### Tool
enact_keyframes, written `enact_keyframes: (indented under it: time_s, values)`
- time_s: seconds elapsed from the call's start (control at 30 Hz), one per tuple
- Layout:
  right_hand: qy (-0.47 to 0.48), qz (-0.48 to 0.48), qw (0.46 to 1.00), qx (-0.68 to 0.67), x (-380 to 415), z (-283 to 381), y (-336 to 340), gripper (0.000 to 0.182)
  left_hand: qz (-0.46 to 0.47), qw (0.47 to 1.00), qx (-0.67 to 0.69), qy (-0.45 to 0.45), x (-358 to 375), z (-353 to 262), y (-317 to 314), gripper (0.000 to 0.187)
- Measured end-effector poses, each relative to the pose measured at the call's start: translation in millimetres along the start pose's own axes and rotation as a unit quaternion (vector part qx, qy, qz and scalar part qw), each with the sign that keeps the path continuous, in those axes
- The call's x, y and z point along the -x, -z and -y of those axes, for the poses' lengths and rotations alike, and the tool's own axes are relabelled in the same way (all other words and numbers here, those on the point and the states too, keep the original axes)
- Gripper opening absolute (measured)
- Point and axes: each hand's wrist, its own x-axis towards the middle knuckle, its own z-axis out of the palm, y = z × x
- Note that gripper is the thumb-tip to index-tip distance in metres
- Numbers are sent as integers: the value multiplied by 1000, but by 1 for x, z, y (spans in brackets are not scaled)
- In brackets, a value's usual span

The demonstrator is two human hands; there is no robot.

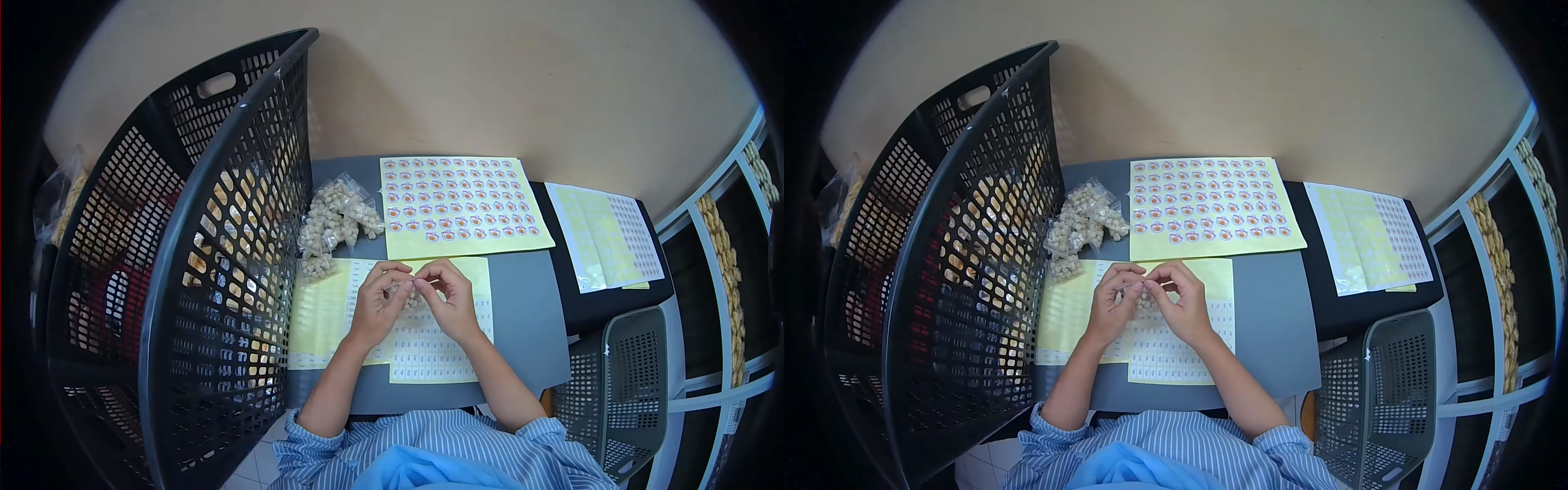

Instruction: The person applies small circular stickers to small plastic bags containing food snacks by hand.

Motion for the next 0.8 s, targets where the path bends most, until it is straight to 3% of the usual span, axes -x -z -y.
enact_keyframes:
  time_s: [0.03,0.23,0.43,0.53,0.73,0.8]
  values:
    - [-3,-7,1000,-2,1,1,-1,6,-21,999,-23,-40,0,-1,-1,13]
    - [1,-22,1000,-6,1,2,-1,7,-48,994,-72,-66,-1,1,2,7]
    - [42,-14,998,44,1,1,-1,5,-12,997,-56,-42,-1,-1,4,7]
    - [8,-45,999,11,0,0,2,4,-21,1000,7,-16,-3,-1,6,8]
    - [71,-21,993,92,0,1,4,4,-44,996,-62,-36,-2,-7,11,12]
    - [17,-35,999,26,3,-4,1,5,-29,999,-30,-23,-1,-1,10,13]
